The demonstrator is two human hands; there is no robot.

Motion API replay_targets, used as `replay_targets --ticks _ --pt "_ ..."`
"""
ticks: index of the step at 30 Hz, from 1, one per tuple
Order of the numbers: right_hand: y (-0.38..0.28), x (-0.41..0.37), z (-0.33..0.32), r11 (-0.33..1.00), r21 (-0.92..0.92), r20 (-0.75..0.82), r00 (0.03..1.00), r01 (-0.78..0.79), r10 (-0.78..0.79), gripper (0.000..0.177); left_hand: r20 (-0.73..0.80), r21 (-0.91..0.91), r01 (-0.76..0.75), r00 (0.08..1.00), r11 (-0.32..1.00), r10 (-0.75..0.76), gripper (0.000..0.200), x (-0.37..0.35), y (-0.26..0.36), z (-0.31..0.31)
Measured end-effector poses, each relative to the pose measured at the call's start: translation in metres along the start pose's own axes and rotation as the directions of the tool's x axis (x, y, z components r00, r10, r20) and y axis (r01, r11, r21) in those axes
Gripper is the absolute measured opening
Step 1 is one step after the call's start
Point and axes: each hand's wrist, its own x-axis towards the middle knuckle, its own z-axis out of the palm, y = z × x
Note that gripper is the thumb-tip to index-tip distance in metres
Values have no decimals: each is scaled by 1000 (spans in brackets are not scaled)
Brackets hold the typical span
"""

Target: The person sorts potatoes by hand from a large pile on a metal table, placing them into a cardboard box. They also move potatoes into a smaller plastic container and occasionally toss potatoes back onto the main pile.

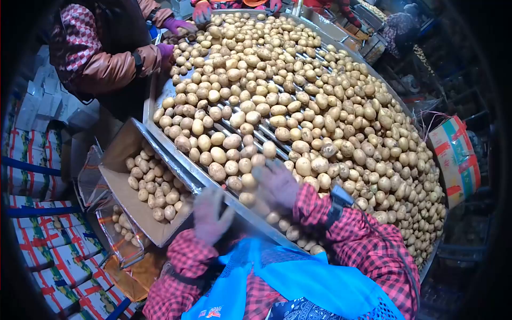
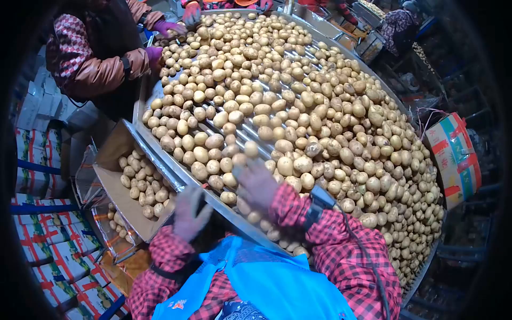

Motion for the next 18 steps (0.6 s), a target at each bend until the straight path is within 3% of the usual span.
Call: replay_targets --ticks 1,2,3,5,7,8,9,11,13,15,17,18 --pt "8 11 0 1000 -15 -80 997 -9 7 55 118 140 -19 993 990 3 67 2 7 13" --pt "12 28 -14 990 81 -62 991 -117 122 53 120 208 -5 993 978 -21 73 1 11 26" --pt "17 39 -23 975 -29 12 975 -222 222 52 120 215 -1 992 977 -26 73 1 7 32" --pt "23 57 -19 979 -59 -201 963 -196 180 57 166 229 4 985 973 -43 77 4 0 40" --pt "5 68 -16 999 33 -119 992 -40 44 61 170 222 16 984 975 -55 80 0 -4 47" --pt "-2 71 -8 990 138 87 996 1 -13 66 148 245 11 988 970 -49 79 1 -4 49" --pt "-14 74 6 997 55 216 975 49 -60 68 124 269 4 991 963 -39 79 3 -6 51" --pt "-14 83 36 998 37 293 954 53 -62 72 111 253 10 993 967 -40 79 8 -5 52" --pt "-2 91 45 996 -68 110 992 62 -54 75 148 185 74 984 980 -102 80 11 2 47" --pt "0 105 51 993 -38 29 993 -116 117 65 123 200 45 990 979 -71 80 7 -4 52" --pt "-13 116 26 992 -41 -18 993 -121 121 49 139 189 39 988 981 -66 78 8 -6 52" --pt "-16 121 29 990 -136 27 999 29 -26 42 131 189 40 989 981 -65 78 8 -11 52"
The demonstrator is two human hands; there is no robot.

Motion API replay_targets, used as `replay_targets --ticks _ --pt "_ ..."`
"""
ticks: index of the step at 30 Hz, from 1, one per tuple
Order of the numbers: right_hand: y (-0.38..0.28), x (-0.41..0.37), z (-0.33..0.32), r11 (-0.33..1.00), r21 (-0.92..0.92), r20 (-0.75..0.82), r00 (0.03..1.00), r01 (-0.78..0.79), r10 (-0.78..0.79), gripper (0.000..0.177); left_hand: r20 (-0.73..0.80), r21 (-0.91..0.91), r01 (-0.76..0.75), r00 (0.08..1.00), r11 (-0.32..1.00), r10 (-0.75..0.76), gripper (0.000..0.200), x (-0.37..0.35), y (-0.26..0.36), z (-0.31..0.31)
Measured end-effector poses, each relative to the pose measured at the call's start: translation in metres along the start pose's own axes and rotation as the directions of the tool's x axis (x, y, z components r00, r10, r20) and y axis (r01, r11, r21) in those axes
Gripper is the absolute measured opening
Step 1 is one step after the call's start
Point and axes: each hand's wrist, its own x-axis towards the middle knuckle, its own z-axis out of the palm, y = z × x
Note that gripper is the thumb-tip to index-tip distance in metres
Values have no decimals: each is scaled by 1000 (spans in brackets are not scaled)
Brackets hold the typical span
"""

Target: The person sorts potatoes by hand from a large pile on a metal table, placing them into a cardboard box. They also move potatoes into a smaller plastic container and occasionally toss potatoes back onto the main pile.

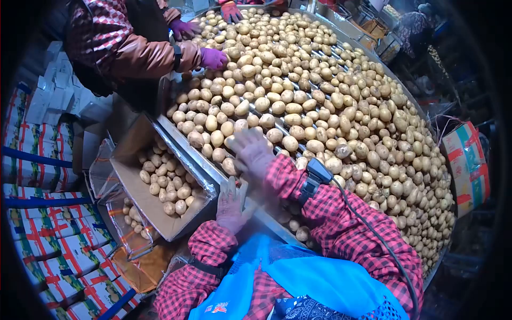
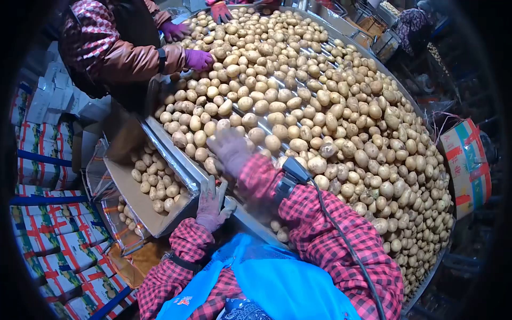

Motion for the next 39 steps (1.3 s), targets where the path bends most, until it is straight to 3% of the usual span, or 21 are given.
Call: replay_targets --ticks 1,3,5,6,7,9,12,15,16,17,19,21,23,27,30,33,34,36,37,38,39 --pt "-5 2 10 985 -89 39 988 150 -147 37 -21 -9 -69 997 998 68 71 -3 -7 1" --pt "-25 -10 33 979 -111 -9 984 173 -176 29 -32 -11 -136 990 991 136 65 -7 -22 -6" --pt "-33 14 8 996 -39 476 878 77 -49 69 -84 -190 -477 879 858 470 53 1 -43 -23" --pt "-38 30 -1 999 -25 554 832 45 -23 70 -51 -716 -218 964 663 261 43 1 -52 -34" --pt "-38 39 -4 1000 -14 633 774 14 -2 71 42 -939 5 994 343 101 49 -5 -48 -38" --pt "-25 23 8 999 47 550 834 23 -45 67 221 -972 204 961 -117 -163 53 -18 -27 -56" --pt "-19 1 6 873 486 95 993 21 -76 52 340 -801 211 931 -561 -135 60 -31 -33 -56" --pt "-32 -12 -14 607 790 72 969 90 -237 61 326 -621 208 945 -755 -8 60 -33 -23 -65" --pt "-32 -10 -37 487 872 218 924 -40 -314 57 333 -699 144 932 -701 -141 60 -37 -27 -46" --pt "-29 -3 -37 585 802 57 960 120 -275 59 335 -773 98 902 -627 -272 61 -38 -25 -36" --pt "-11 20 -50 817 577 97 991 22 -95 61 406 -491 210 914 -846 -8 61 -38 -34 -43" --pt "15 42 -8 986 137 -21 995 -94 97 57 443 -504 188 894 -843 -65 59 -38 -26 -44" --pt "39 58 7 992 -33 204 971 -125 129 61 513 -606 203 839 -769 -183 56 -39 -24 -43" --pt "56 72 -11 982 75 369 920 -172 133 61 517 -529 208 847 -823 -118 52 -40 -24 -33" --pt "63 72 0 963 -60 430 864 -263 263 57 496 -495 210 865 -843 -75 46 -37 -15 -39" --pt "75 58 5 912 168 376 880 -374 292 55 510 -546 167 844 -821 -167 46 -39 0 -52" --pt "77 51 1 885 238 342 887 -400 309 56 382 -758 166 897 -631 -223 47 -43 -1 -46" --pt "43 28 -36 814 310 299 863 -491 407 60 376 -647 163 918 -745 -126 48 -40 3 -59" --pt "37 10 -45 674 574 316 886 -464 340 50 361 -528 190 933 -828 -16 51 -38 3 -64" --pt "24 -9 -35 354 841 319 903 -410 287 46 364 -488 173 931 -856 -19 56 -37 1 -58" --pt "2 -21 -51 366 840 342 915 -399 212 43 362 -513 160 931 -843 -43 55 -36 6 -62"
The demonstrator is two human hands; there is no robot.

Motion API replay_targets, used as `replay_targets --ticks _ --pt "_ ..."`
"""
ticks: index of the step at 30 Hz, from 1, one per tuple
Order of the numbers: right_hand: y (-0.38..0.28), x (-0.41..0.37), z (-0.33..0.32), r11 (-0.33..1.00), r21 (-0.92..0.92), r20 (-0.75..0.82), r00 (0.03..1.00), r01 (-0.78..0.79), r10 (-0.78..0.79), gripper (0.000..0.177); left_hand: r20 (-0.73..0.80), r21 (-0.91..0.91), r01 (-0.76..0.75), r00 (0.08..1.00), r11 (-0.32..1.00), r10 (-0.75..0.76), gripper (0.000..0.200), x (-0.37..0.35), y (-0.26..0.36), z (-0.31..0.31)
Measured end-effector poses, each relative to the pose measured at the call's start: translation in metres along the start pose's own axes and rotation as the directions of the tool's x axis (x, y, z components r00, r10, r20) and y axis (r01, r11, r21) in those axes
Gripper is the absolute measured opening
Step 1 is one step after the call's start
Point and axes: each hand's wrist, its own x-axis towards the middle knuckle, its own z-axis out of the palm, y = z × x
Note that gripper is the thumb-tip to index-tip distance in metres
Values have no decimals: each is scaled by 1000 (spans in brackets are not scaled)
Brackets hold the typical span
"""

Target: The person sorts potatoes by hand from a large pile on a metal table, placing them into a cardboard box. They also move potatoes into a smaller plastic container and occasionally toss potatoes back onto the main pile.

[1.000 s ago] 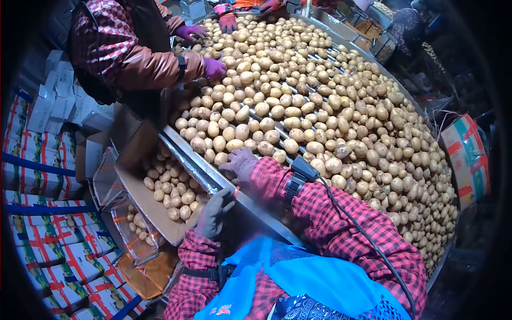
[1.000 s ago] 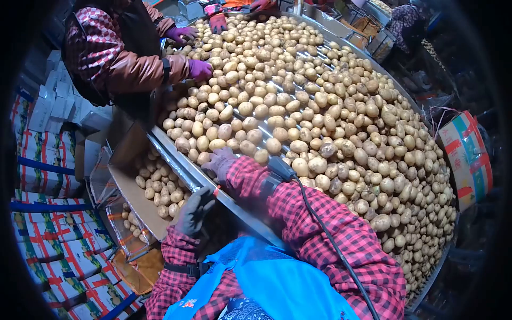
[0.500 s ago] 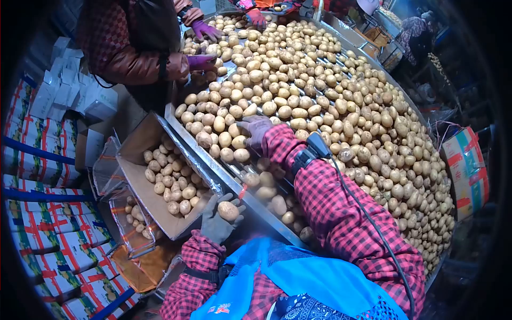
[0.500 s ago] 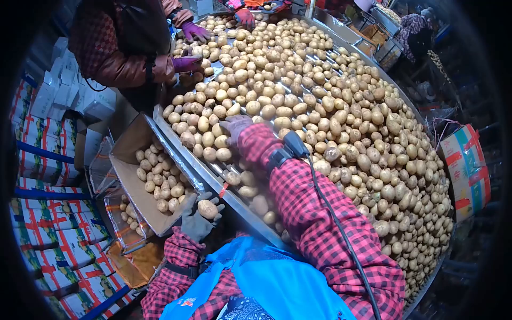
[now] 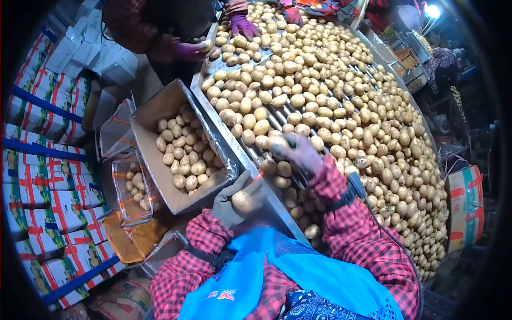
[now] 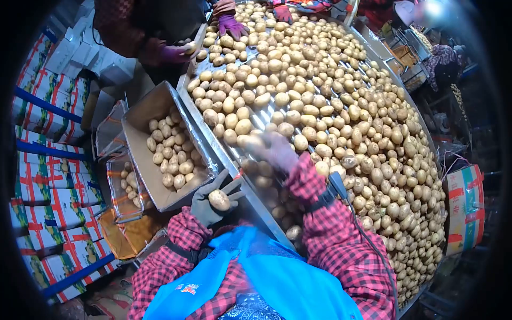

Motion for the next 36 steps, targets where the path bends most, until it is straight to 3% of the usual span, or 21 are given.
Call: replay_targets --ticks 1,2,3,5,8,9,10,11,12,14,16,17,20,21,26,28,30,31,32,34,36 --pt "-14 -17 4 993 -41 157 981 -109 114 46 -13 174 -122 992 977 126 54 3 -7 1" --pt "1 -22 15 991 -75 213 973 112 -94 50 -5 263 -174 983 949 181 53 4 -8 4" --pt "15 -31 18 998 31 236 970 48 -54 50 3 350 -222 972 910 236 52 5 -9 7" --pt "9 -44 17 986 167 219 974 24 -60 47 46 25 -25 999 999 24 51 3 -4 20" --pt "10 -53 10 882 446 104 988 -152 118 42 -63 276 -57 995 960 77 46 3 -5 17" --pt "4 -57 7 838 512 76 981 -190 176 42 131 743 -281 951 607 280 53 -5 -10 17" --pt "2 -66 2 849 495 26 980 -185 198 44 266 864 -381 900 328 344 46 -5 -9 4" --pt "21 -69 -3 862 490 26 990 -132 137 46 139 558 -245 969 793 202 43 0 -2 -15" --pt "38 -71 -7 873 481 21 997 -77 77 47 117 70 -20 993 997 11 41 3 4 -27" --pt "42 -80 -9 842 530 24 995 -98 101 46 41 179 -81 996 980 75 42 -3 11 -24" --pt "29 -89 -11 848 509 22 987 -149 160 47 57 -143 0 998 990 8 45 -6 26 -24" --pt "24 -94 -11 864 483 -4 986 -145 167 48 -105 -113 -84 992 990 72 38 -11 33 -8" --pt "23 -101 -16 887 446 -35 988 -119 150 52 -124 -32 -331 938 943 324 42 -21 43 11" --pt "27 -102 -17 875 464 -26 985 -138 169 51 106 -19 -307 946 952 307 47 -17 53 -29" --pt "33 -102 -11 855 506 -50 985 -119 167 46 2 320 -477 865 819 502 46 -18 52 -7" --pt "42 -102 -13 859 499 -22 989 -116 146 44 -33 701 -446 759 556 650 50 -18 69 -16" --pt "46 -103 -15 906 414 -60 991 -82 117 42 -18 799 -410 715 439 699 56 -11 88 -11" --pt "50 -107 -19 942 333 -83 993 -48 80 41 30 880 -378 647 286 762 59 -4 97 -15" --pt "53 -110 -23 969 247 -96 995 -14 39 39 230 948 -305 470 -88 852 61 1 101 -34" --pt "41 -122 -32 1000 14 -186 983 -5 8 42 244 967 -69 515 -245 822 66 -4 105 -45" --pt "35 -130 -49 849 -523 -314 908 80 -279 47 373 885 17 573 -465 730 65 0 83 -40"
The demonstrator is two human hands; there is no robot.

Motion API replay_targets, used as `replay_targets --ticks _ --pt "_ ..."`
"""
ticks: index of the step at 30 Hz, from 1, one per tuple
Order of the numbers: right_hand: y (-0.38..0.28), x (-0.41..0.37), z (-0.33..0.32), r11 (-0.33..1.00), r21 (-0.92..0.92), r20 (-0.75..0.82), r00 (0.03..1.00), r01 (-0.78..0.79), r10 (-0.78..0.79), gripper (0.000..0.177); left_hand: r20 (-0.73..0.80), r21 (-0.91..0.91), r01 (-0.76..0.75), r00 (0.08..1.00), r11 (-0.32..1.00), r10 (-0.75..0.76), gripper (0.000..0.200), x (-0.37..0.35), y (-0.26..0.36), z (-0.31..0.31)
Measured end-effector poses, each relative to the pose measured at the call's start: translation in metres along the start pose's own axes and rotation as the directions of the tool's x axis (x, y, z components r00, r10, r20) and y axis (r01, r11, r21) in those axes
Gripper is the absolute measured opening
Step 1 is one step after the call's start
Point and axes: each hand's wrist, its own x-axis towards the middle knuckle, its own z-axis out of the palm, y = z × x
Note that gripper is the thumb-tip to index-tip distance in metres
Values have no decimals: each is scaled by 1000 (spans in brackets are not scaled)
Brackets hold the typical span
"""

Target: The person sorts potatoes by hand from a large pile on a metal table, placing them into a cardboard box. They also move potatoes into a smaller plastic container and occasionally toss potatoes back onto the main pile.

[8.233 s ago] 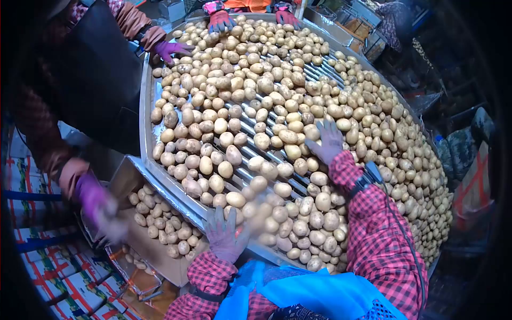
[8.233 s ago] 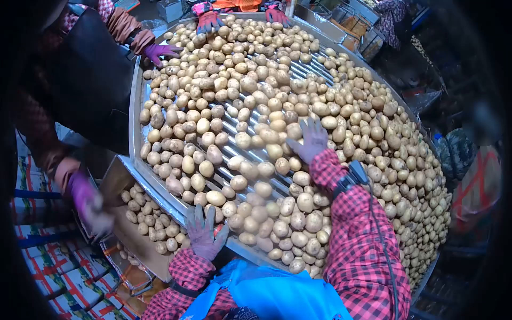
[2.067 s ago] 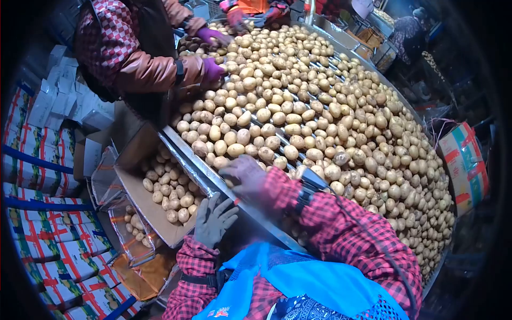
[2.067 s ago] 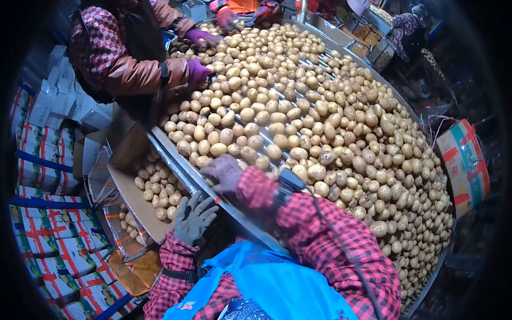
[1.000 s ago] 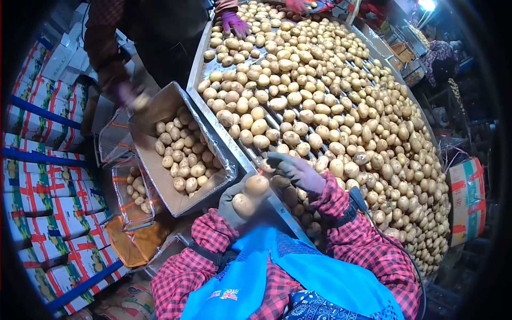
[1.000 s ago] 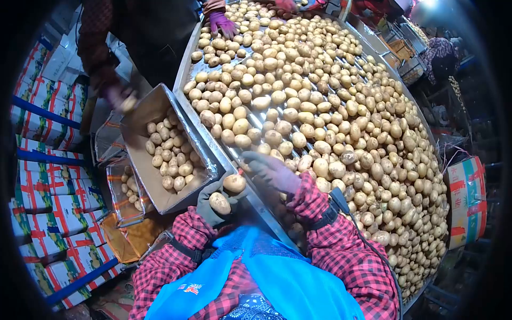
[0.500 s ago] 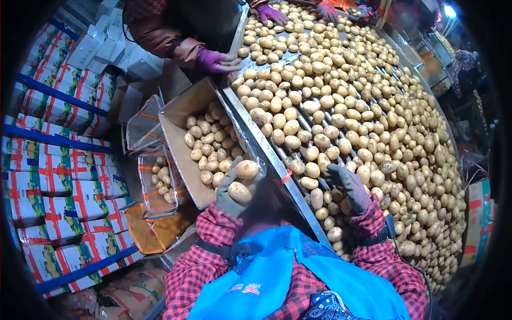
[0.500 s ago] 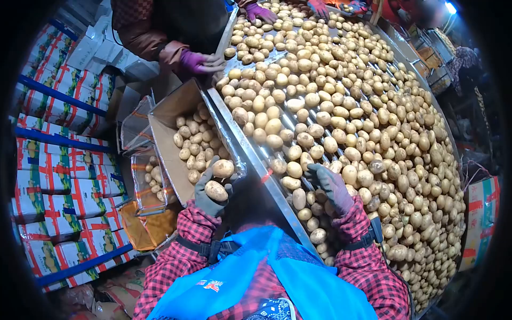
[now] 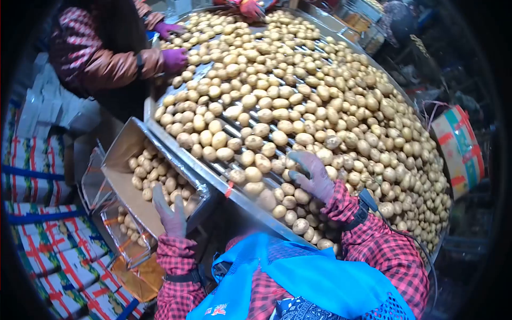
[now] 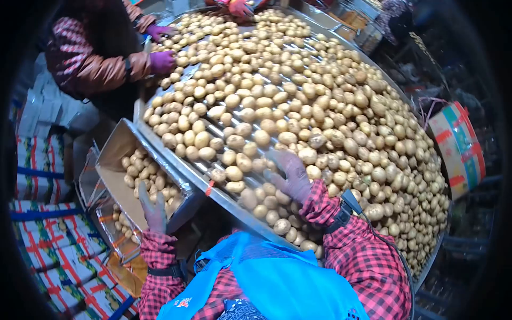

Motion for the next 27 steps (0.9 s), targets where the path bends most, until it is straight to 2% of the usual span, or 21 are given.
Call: replay_targets --ticks 1,2,4,5,6,8,9,10,12,13,15,16,17,18,19,21,22,23,24,26,27 --pt "14 -1 -6 976 -214 -80 996 31 -49 54 58 -29 -77 995 997 79 63 -4 5 10" --pt "21 -3 -16 902 -428 -90 995 -66 30 64 56 -115 -146 987 983 153 63 -8 12 26" --pt "64 -13 -23 823 -499 -104 961 -274 257 74 266 89 -349 911 933 316 66 -16 33 35" --pt "66 -13 -30 800 -507 -25 933 -322 360 83 302 144 -393 891 908 338 67 -19 38 46" --pt "63 -15 -24 796 -508 -28 931 -328 365 83 342 195 -437 870 878 356 68 -22 43 58" --pt "43 -20 2 706 -659 26 931 -258 364 93 396 216 -430 859 877 324 72 -21 53 74" --pt "41 -21 11 788 -546 43 929 -286 367 99 440 312 -439 853 843 282 75 -20 57 81" --pt "30 -12 13 797 -537 85 923 -276 376 101 471 408 -444 851 798 232 78 -20 60 88" --pt "7 -7 16 839 -520 135 954 -161 267 90 489 385 -444 842 809 229 80 -15 56 97" --pt "7 -6 19 840 -517 135 954 -162 268 90 496 378 -433 841 818 216 79 -9 56 100" --pt "7 -4 26 934 -345 79 995 87 -63 66 511 367 -375 846 852 153 76 -4 59 104" --pt "7 3 31 938 -336 76 995 82 -59 66 516 374 -379 843 847 149 76 -5 58 104" --pt "8 16 36 939 -327 30 994 105 -100 56 505 371 -383 848 846 163 75 -5 57 104" --pt "10 32 40 938 -324 -19 990 126 -139 46 494 364 -390 851 846 180 75 -4 57 106" --pt "19 48 52 865 -474 -56 975 164 -215 31 503 360 -403 843 841 189 75 -5 58 105" --pt "17 79 70 822 -570 177 979 21 97 23 492 334 -387 849 860 192 73 -3 56 105" --pt "35 88 90 756 -643 44 992 120 -119 12 463 344 -418 854 841 236 72 -3 51 108" --pt "40 103 108 689 -721 130 991 71 35 17 475 341 -431 846 836 242 72 -1 48 109" --pt "39 114 116 652 -758 130 984 19 121 17 485 343 -440 839 830 244 72 1 45 108" --pt "41 120 107 638 -768 183 974 56 134 17 498 368 -503 817 782 291 65 5 58 98" --pt "48 126 103 636 -769 185 975 64 126 17 419 147 -411 850 900 319 61 6 64 94"
